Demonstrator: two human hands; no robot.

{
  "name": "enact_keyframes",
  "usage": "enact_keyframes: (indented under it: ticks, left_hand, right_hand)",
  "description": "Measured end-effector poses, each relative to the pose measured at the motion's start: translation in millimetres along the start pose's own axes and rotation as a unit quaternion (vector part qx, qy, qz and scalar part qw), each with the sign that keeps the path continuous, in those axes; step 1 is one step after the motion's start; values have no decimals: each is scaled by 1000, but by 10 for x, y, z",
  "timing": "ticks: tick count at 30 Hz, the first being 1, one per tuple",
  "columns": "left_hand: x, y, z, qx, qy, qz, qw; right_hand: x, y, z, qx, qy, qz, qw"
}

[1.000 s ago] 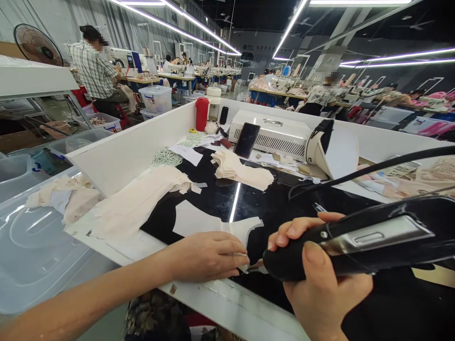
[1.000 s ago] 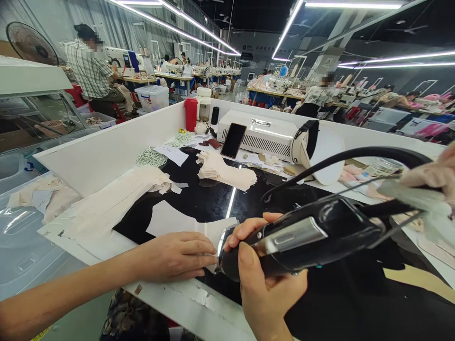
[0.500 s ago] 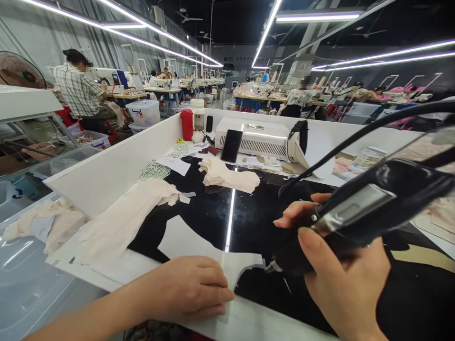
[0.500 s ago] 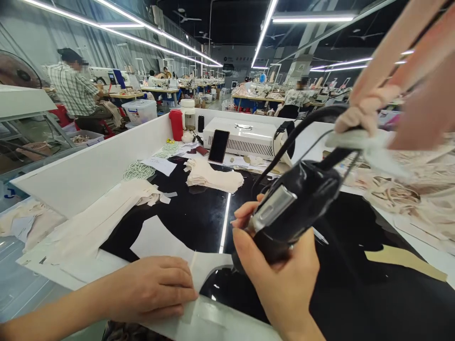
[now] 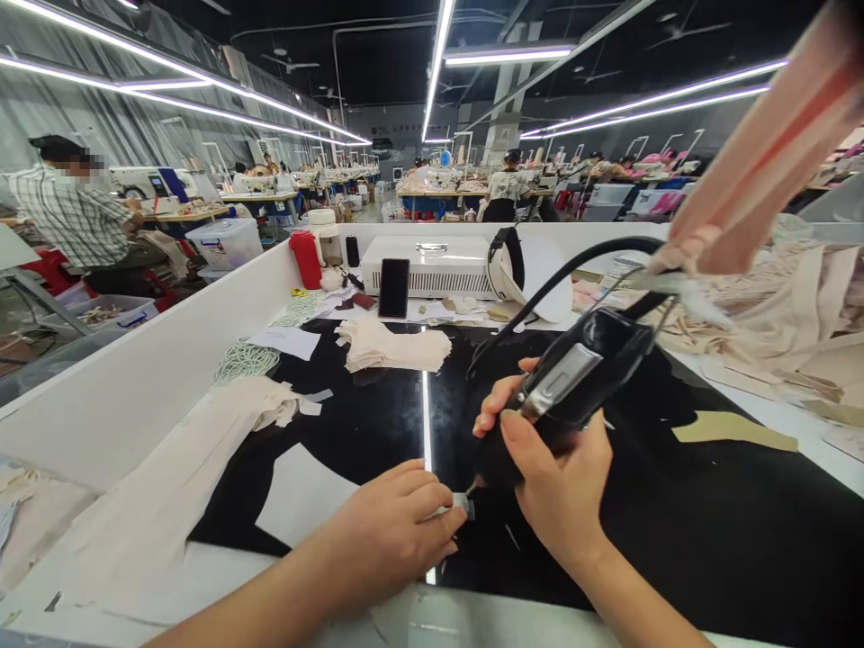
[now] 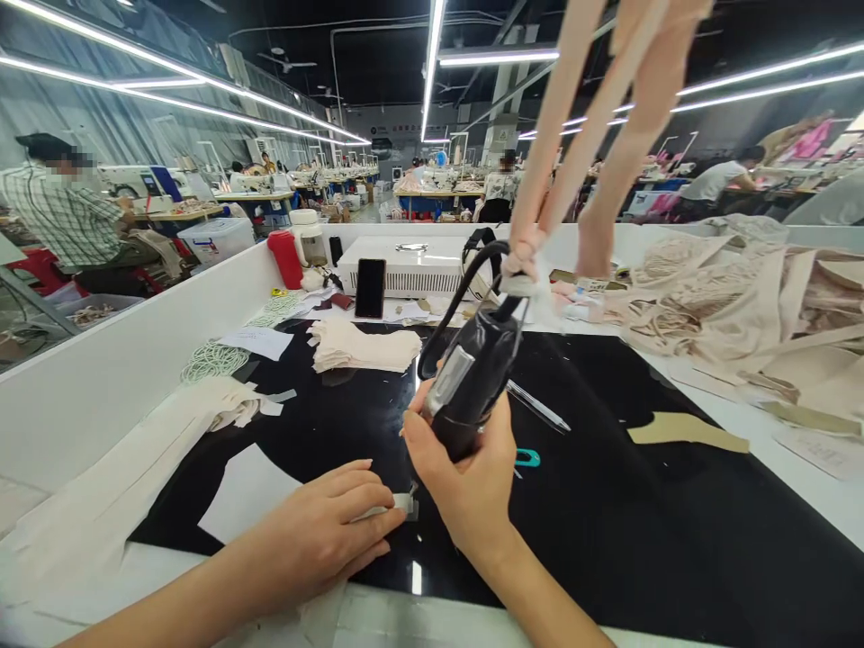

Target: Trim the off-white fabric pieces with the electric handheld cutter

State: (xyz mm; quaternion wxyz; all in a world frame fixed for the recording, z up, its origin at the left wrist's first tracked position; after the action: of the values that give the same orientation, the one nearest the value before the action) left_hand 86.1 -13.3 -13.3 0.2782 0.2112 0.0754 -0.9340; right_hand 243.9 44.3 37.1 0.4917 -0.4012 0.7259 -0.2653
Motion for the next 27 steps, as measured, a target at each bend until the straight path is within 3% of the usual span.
enact_keyframes:
  ticks: [7, 27]
  left_hand:
    - [-44, -49, -72, -2, -16, 8, 1000]
    - [55, -81, -92, -46, -37, 40, 997]
  right_hand:
    - [-10, -33, -49, 28, 2, 31, 999]
    - [-5, -16, -38, 39, -2, 33, 999]
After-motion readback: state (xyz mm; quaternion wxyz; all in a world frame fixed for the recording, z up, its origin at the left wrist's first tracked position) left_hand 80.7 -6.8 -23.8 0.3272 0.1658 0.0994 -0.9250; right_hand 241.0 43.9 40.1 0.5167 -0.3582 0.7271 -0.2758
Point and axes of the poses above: each hand's wrist, its own x-axis away from the middle knuckle, its own z-axis out of the back of the hand, y = z × x, the point moved 4 cm from there along -x, towards the middle knuckle, and after that the axes turned 5 degrees about -x, right-handed, at the moved point
